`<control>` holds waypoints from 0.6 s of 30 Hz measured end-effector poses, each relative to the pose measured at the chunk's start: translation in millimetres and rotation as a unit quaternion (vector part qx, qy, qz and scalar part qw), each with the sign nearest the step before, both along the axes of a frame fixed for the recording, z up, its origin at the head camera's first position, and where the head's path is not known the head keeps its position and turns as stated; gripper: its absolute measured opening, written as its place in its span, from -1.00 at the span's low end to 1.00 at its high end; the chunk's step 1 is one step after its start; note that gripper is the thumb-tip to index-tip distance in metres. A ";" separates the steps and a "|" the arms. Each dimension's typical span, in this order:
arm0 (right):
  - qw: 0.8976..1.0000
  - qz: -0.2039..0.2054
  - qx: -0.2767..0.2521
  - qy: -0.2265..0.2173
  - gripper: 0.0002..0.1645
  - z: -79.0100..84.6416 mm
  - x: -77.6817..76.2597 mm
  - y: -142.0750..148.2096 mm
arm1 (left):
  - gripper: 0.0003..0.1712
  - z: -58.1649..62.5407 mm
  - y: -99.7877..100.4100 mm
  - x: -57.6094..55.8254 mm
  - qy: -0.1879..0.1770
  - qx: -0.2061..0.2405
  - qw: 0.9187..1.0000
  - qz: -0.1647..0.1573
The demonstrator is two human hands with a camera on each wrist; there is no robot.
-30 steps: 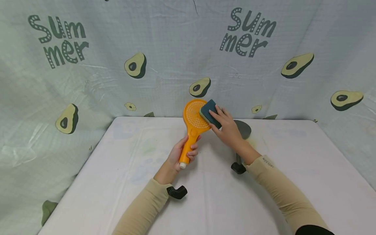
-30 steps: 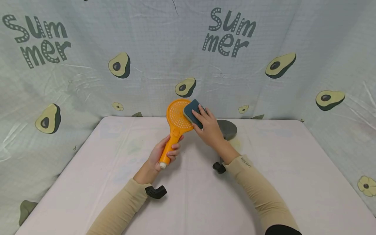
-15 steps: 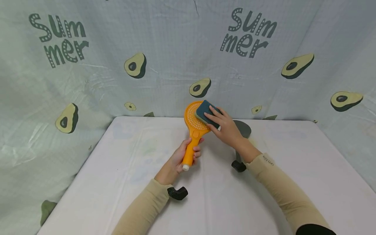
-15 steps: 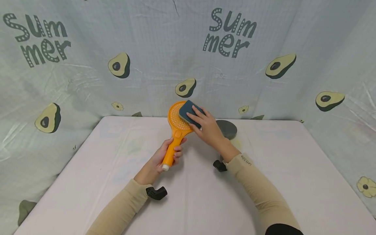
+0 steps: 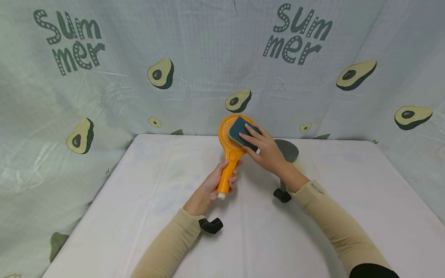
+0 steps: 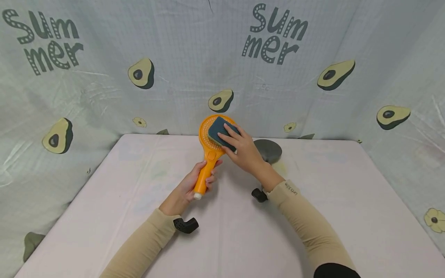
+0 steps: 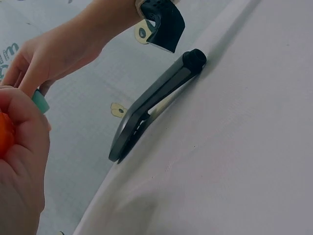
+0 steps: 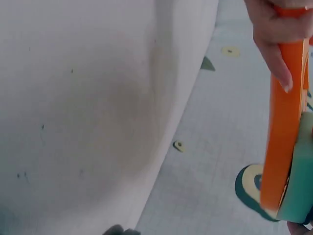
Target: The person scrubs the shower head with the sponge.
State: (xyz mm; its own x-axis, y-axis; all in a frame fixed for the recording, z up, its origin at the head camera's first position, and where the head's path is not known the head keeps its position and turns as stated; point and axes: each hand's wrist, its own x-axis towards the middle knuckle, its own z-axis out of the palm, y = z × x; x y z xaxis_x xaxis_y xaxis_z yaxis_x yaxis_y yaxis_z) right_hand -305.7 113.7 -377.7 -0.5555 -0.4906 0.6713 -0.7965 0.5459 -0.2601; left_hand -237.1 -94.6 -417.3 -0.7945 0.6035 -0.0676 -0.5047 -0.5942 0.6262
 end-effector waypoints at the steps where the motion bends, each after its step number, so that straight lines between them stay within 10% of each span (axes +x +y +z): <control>1: 1.000 -0.007 -0.006 -0.005 -0.43 1.3 -1.2 1.3 | -0.55 0.2 0.2 -0.2 0.001 -0.002 1.000 0.003; 9: 0.996 -0.062 -0.039 -0.058 -0.46 3.6 -8.1 8.0 | -0.61 -0.4 -0.1 0.9 -0.019 -0.027 0.999 0.030; 18: 1.000 0.024 0.001 0.010 -0.48 1.4 -3.1 -3.4 | -0.41 -5.0 4.3 -3.5 -0.003 -0.094 0.992 0.085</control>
